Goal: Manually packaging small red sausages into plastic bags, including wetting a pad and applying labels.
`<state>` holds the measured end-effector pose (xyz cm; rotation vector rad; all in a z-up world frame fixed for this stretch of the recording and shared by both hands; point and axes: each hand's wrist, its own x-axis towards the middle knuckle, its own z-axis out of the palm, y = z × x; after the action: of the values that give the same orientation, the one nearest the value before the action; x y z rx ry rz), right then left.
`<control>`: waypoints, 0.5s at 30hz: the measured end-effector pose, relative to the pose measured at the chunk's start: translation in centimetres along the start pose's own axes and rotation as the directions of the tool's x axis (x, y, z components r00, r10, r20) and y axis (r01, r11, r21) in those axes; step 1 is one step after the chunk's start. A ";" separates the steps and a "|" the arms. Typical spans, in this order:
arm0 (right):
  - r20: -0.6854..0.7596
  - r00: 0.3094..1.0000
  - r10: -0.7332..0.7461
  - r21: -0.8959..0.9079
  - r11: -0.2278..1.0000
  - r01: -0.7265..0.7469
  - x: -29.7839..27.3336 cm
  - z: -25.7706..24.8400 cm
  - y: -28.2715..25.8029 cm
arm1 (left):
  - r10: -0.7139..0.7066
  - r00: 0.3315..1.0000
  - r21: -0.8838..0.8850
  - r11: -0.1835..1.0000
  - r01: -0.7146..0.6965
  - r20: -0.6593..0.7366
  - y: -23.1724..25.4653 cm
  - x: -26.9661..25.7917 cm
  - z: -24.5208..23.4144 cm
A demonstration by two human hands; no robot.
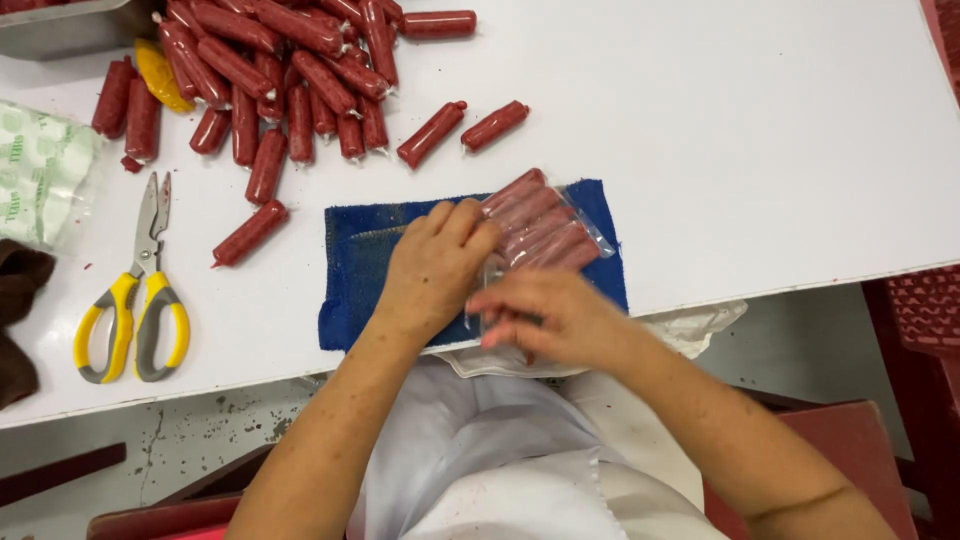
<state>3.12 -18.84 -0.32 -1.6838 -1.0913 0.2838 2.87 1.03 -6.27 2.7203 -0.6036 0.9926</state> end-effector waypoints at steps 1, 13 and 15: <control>-0.001 1.000 0.004 -0.002 1.000 -0.004 1.5 -1.8 1.2 | 0.000 1.000 -0.004 1.000 0.000 0.000 -0.2 -1.0 -0.6; -0.099 0.993 -0.059 -0.575 0.818 -0.009 0.2 -1.3 7.7 | -0.655 0.419 -0.739 -0.334 0.585 0.629 3.7 -0.1 -6.0; -0.092 0.981 0.172 -0.617 0.763 -0.191 0.0 -0.3 5.4 | -0.561 0.451 -0.575 -0.055 0.816 0.694 3.2 2.3 -6.7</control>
<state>6.07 -19.16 -4.85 -2.3917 -1.0633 0.0036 -0.77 -0.56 0.48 1.6072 0.3249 -0.0873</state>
